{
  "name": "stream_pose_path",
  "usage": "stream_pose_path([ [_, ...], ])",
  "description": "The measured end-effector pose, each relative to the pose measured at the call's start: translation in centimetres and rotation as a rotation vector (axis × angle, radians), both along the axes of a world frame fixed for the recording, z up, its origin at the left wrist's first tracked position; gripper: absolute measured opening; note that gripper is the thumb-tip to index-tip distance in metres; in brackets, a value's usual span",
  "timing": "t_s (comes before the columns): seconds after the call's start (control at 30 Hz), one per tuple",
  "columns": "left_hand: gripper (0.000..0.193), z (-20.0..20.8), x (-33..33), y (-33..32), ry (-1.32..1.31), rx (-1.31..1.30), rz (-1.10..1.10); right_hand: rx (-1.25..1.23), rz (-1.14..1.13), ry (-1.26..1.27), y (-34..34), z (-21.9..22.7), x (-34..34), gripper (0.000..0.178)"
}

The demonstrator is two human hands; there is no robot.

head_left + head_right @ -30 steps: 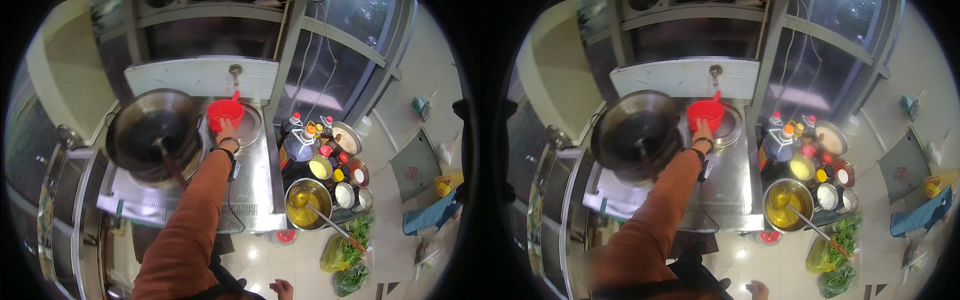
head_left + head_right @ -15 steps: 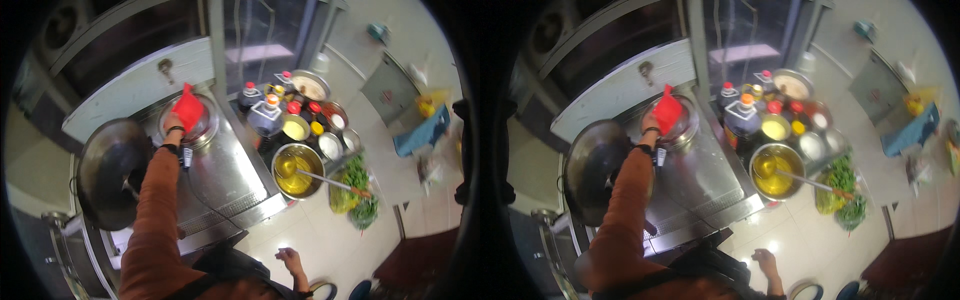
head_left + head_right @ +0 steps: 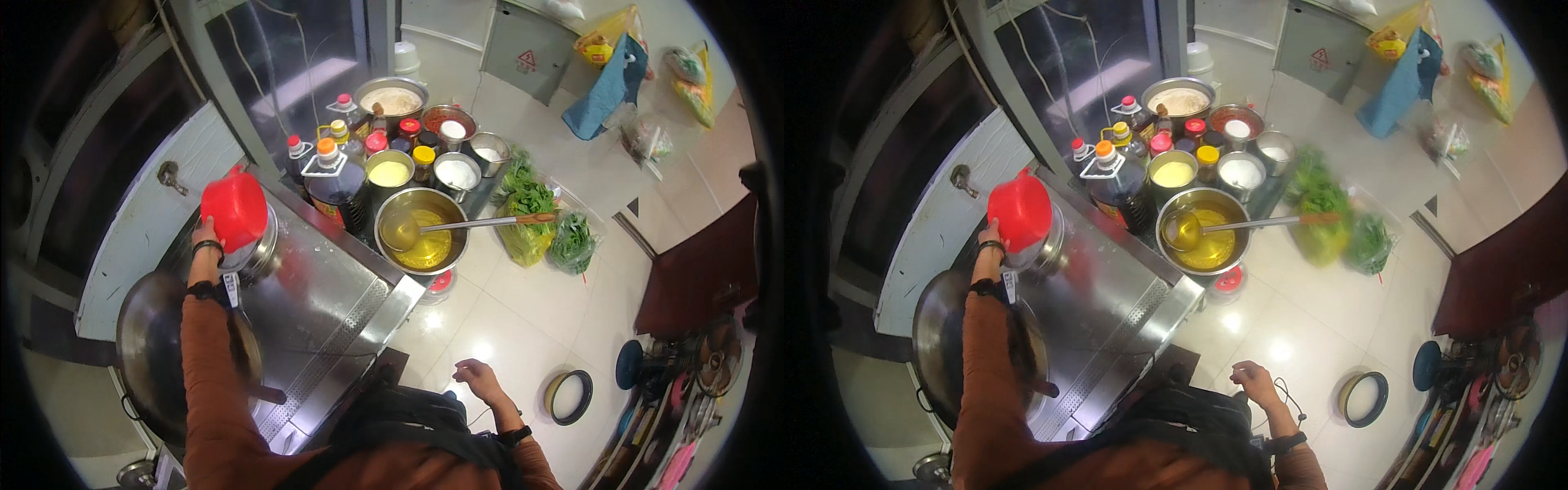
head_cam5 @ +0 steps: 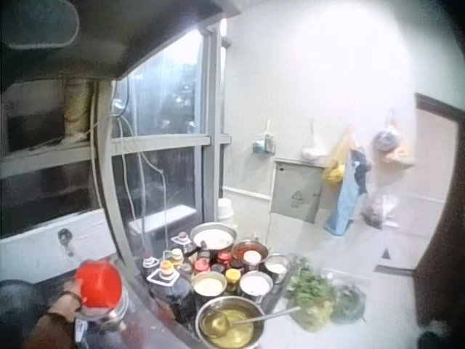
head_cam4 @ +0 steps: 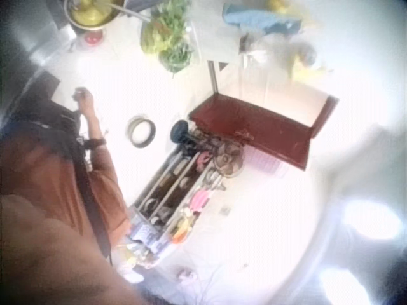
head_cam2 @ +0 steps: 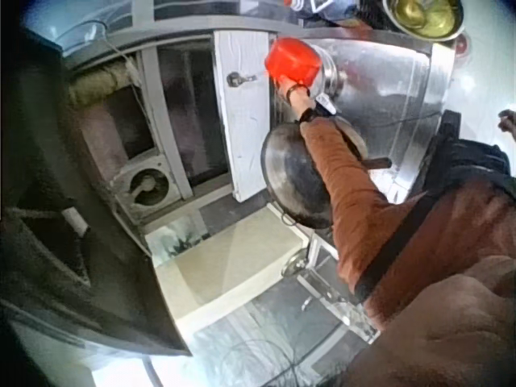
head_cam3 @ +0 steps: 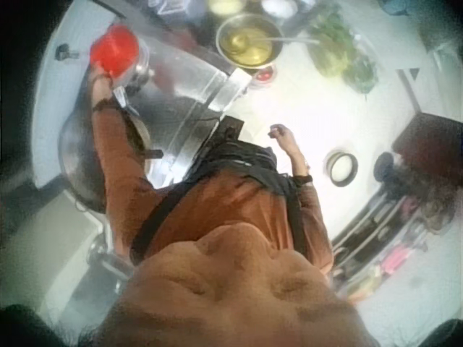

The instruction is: The person washes rice in a rice cooker pot under running water at a kitchen sink, repeatedly swirling the rice by hand and draining cloudy water. They then move the pot to the floor, add water with a red scoop, and continue rinsing the rice by hand.

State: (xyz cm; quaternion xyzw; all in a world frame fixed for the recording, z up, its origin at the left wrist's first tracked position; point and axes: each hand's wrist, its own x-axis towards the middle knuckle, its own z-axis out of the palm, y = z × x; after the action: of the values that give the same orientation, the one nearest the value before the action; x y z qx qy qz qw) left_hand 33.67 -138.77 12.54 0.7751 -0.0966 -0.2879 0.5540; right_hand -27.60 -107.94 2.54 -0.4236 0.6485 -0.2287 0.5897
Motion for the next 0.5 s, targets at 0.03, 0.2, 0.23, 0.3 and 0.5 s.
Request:
stream_pose_path([
  [0.03, 0.030, 0.2, -0.1, 0.5, -0.074, 0.059, -0.105, -0.032, 0.000, -0.009, 0.3, -0.1, 0.0, 0.024],
  [0.2, 0.039, 3.4, -2.7, 7.1, -1.051, 0.202, -0.754, -0.120, -0.011, -0.081, 2.3, -0.9, -0.9, 0.024],
  [0.23, 0.039, 4.6, -3.9, 9.4, -1.168, 0.218, -0.791, -0.158, -0.010, -0.110, 3.0, -1.0, -1.4, 0.024],
  [0.3, 0.037, 7.6, -7.5, 13.5, -1.179, 0.135, -0.892, -0.234, 0.011, -0.059, 3.9, -1.2, -2.3, 0.024],
  [0.5, 0.014, 17.7, -24.4, 21.4, -0.955, 0.021, -1.289, -0.496, -0.228, 0.048, 8.1, 1.8, -7.9, 0.031],
])
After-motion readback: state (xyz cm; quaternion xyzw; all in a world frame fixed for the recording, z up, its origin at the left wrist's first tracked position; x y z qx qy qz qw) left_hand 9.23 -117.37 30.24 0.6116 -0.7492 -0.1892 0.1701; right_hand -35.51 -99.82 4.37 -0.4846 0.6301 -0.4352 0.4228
